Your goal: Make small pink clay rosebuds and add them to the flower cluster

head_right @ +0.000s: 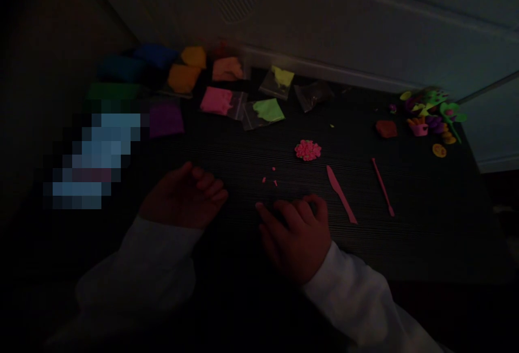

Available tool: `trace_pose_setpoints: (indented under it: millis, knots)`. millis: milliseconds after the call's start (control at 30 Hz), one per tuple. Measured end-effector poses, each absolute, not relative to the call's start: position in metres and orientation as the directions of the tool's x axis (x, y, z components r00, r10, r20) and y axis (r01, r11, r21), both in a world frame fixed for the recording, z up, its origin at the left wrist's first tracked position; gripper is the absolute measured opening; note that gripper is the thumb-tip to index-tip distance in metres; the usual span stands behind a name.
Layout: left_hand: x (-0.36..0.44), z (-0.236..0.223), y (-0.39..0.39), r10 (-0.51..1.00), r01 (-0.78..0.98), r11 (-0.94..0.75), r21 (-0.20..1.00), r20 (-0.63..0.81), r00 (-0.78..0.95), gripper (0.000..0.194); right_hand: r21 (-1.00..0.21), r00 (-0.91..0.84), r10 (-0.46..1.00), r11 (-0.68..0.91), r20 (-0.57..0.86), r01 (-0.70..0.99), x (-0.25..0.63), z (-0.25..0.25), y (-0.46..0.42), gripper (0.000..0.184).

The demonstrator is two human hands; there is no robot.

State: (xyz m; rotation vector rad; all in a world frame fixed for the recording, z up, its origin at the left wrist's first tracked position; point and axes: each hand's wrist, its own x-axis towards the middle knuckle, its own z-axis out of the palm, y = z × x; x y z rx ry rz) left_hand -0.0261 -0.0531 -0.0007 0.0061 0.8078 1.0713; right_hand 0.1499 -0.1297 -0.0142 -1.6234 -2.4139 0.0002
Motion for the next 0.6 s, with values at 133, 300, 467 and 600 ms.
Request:
trace_pose_setpoints:
  millis: [133, 300, 467, 600]
  knots:
    - [-0.0264, -0.0031, -0.053, 0.79, -0.782, 0.499, 0.373, -0.568, 0.233, 0.035, -0.117, -0.361, 0.913, 0.386, 0.189, 0.915, 0.1486, -0.0134, -0.1285, 0.031]
    - [-0.027, -0.0049, -0.053, 0.798, -0.781, 0.499, 0.375, -0.55, 0.245, 0.035, -0.105, -0.347, 0.925, 0.365, 0.156, 0.925, 0.1483, -0.0135, -0.128, 0.032]
    - [-0.0282, -0.0048, -0.0525, 0.78, -0.769, 0.522, 0.368, -0.571, 0.256, 0.034, -0.145, -0.343, 0.926, 0.365, 0.155, 0.92, 0.1489, -0.0148, -0.1277, 0.032]
    - [-0.0273, -0.0035, -0.0533, 0.793, -0.774, 0.505, 0.382, -0.559, 0.242, 0.035, -0.146, -0.349, 0.926, 0.368, 0.142, 0.918, 0.1481, -0.0138, -0.1274, 0.033]
